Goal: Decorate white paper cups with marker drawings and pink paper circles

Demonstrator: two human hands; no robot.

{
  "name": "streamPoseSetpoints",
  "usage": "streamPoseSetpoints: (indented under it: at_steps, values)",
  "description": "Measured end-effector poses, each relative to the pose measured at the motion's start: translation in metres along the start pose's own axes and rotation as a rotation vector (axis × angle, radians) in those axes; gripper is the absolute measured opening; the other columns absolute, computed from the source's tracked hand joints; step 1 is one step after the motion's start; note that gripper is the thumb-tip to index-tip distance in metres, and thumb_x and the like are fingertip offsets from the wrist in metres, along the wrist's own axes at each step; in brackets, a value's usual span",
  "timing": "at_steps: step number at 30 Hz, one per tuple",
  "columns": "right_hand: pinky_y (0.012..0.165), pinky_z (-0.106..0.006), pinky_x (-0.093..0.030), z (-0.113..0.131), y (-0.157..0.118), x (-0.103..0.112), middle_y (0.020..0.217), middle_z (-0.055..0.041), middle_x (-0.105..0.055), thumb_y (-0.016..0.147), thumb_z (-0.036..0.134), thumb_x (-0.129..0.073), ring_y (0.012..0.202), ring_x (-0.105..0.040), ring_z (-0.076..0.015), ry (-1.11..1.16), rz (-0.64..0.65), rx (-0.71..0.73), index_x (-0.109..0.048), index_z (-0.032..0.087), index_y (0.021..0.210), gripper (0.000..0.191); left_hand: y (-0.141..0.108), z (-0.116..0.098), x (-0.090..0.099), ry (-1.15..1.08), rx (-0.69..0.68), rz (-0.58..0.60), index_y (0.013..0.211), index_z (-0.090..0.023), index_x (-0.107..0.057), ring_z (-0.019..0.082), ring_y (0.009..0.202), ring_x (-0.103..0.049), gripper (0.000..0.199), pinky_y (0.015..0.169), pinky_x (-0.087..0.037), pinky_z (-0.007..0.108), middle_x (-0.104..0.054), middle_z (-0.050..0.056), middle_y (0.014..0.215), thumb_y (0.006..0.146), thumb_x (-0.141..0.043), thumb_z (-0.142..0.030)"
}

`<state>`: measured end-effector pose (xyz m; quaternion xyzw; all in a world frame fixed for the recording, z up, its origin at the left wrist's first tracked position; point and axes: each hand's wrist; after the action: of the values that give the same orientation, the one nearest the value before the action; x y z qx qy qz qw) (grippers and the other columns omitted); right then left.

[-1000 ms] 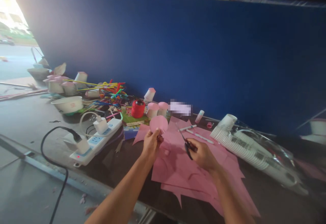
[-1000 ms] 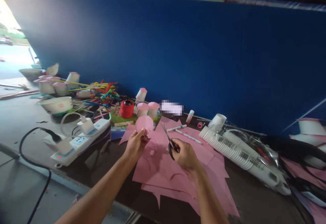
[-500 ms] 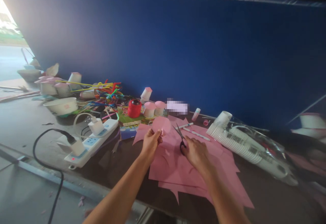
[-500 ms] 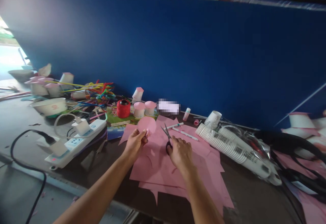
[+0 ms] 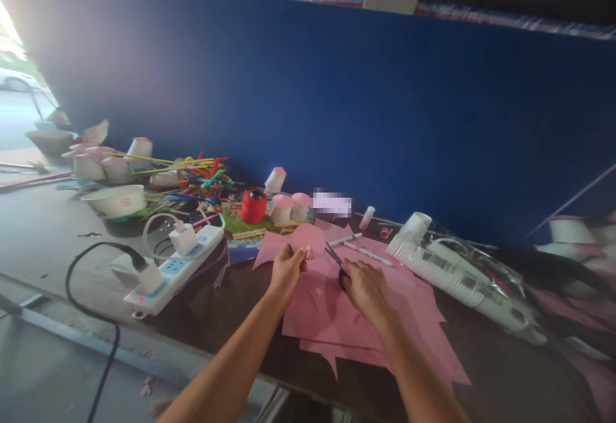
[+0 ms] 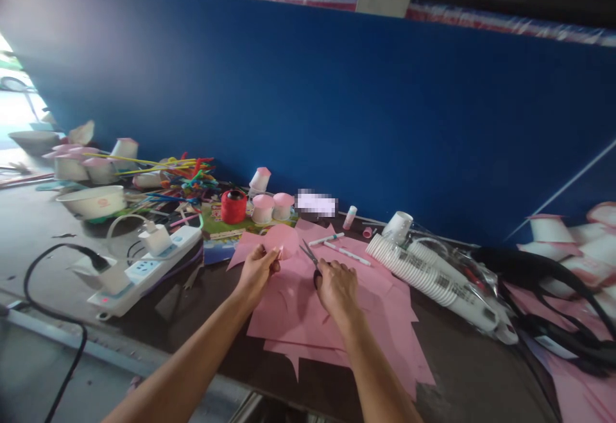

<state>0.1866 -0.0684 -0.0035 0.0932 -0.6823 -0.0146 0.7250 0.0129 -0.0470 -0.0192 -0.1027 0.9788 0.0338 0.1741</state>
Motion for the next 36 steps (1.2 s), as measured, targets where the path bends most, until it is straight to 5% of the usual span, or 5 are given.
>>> streamPoseSetpoints:
  at_steps: [7,11,14,19,36]
  values:
    - [0.078,-0.033,-0.040,-0.009,0.008,-0.006,0.096,-0.0094,-0.066,0.082,0.030,-0.047,0.087,-0.060,-0.0218,0.623,-0.150,-0.097,-0.058,0.016,0.115,0.037,-0.004,-0.007,-0.004,-0.052,0.052,-0.008,0.063,-0.015,-0.054,0.005,0.037,-0.041,0.023,0.040,-0.026,0.018,-0.049,-0.005,0.045,0.063,-0.068,-0.032]
    - [0.062,-0.028,-0.040,-0.012,0.003,0.003,0.068,-0.0019,-0.058,0.082,0.040,-0.051,0.063,-0.052,-0.0154,1.343,0.041,0.007,-0.061,0.015,0.107,0.037,-0.002,-0.005,-0.004,-0.084,0.049,-0.028,0.063,-0.016,-0.052,0.005,0.038,-0.042,0.022,0.041,-0.028,0.018,-0.048,-0.006,0.046,0.063,-0.067,-0.031]
    - [0.056,-0.026,-0.034,-0.009,-0.006,0.017,0.061,-0.0002,-0.053,0.077,0.047,-0.058,0.056,-0.045,-0.0128,1.588,0.207,0.050,-0.064,0.015,0.100,0.039,0.002,-0.001,-0.003,-0.098,0.041,-0.043,0.064,-0.016,-0.051,0.005,0.039,-0.043,0.020,0.041,-0.030,0.019,-0.049,-0.006,0.048,0.063,-0.066,-0.030]
    - [0.053,-0.025,-0.030,-0.008,-0.013,0.030,0.059,-0.0001,-0.053,0.071,0.047,-0.066,0.053,-0.042,-0.0110,1.567,0.459,0.037,-0.066,0.013,0.096,0.042,0.005,0.003,-0.002,-0.120,0.050,-0.077,0.062,-0.017,-0.047,0.006,0.038,-0.042,0.022,0.041,-0.032,0.019,-0.046,-0.007,0.048,0.064,-0.064,-0.032]
    - [0.052,-0.022,-0.030,-0.015,-0.008,0.014,0.059,0.0008,-0.054,0.074,0.038,-0.065,0.051,-0.044,-0.0085,1.610,0.565,0.064,-0.066,0.009,0.099,0.038,-0.001,-0.004,-0.004,-0.159,0.090,-0.061,0.065,-0.016,-0.049,0.005,0.040,-0.042,0.026,0.043,-0.036,0.020,-0.047,-0.006,0.052,0.063,-0.068,-0.033]
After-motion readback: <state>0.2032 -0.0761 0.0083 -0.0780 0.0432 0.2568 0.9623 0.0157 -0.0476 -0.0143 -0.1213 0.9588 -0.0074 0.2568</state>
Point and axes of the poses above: each hand's wrist, its own y-axis towards the middle knuckle, its own x-axis out of the back of the hand, z = x × y
